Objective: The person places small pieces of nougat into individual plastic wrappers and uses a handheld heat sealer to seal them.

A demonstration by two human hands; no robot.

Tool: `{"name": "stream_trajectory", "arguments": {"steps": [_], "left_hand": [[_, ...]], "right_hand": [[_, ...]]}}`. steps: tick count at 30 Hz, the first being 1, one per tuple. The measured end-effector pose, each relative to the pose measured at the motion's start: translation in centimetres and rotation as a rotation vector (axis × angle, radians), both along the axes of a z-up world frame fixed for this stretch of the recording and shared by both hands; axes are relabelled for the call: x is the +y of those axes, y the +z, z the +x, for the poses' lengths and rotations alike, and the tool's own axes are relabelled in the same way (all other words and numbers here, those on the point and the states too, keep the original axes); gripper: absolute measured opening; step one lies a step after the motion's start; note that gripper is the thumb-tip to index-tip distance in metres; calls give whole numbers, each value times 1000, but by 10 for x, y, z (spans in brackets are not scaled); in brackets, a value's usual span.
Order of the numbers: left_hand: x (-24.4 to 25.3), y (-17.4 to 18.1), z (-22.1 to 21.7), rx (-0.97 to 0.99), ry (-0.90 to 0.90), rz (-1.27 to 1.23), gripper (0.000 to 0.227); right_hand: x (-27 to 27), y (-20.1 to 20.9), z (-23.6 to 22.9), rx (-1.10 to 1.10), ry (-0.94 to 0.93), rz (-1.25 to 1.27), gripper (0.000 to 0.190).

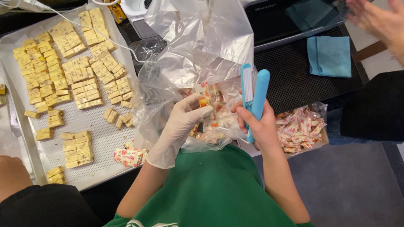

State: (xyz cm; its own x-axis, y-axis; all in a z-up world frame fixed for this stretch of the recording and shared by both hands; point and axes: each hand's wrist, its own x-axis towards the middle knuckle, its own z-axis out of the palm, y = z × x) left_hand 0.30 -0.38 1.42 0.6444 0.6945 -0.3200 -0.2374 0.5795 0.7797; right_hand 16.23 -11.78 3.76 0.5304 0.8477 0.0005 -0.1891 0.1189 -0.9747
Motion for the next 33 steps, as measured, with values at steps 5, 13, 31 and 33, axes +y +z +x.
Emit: {"name": "stream_trajectory", "arguments": {"steps": [5,13,31,33], "left_hand": [[-2,51,0,66,19,4,40],[6,40,-9,207,-74,126,41],[14,40,-18,182,-11,62,19],[13,41,-18,194,-11,-27,16]], "right_hand": [[0,-10,1,-17,61,-21,41],[1,-14,1,-67,154,-92,41],[13,20,-17,-103,257,-183,19],[15,18,-15,-141,295,-215,17]]}}
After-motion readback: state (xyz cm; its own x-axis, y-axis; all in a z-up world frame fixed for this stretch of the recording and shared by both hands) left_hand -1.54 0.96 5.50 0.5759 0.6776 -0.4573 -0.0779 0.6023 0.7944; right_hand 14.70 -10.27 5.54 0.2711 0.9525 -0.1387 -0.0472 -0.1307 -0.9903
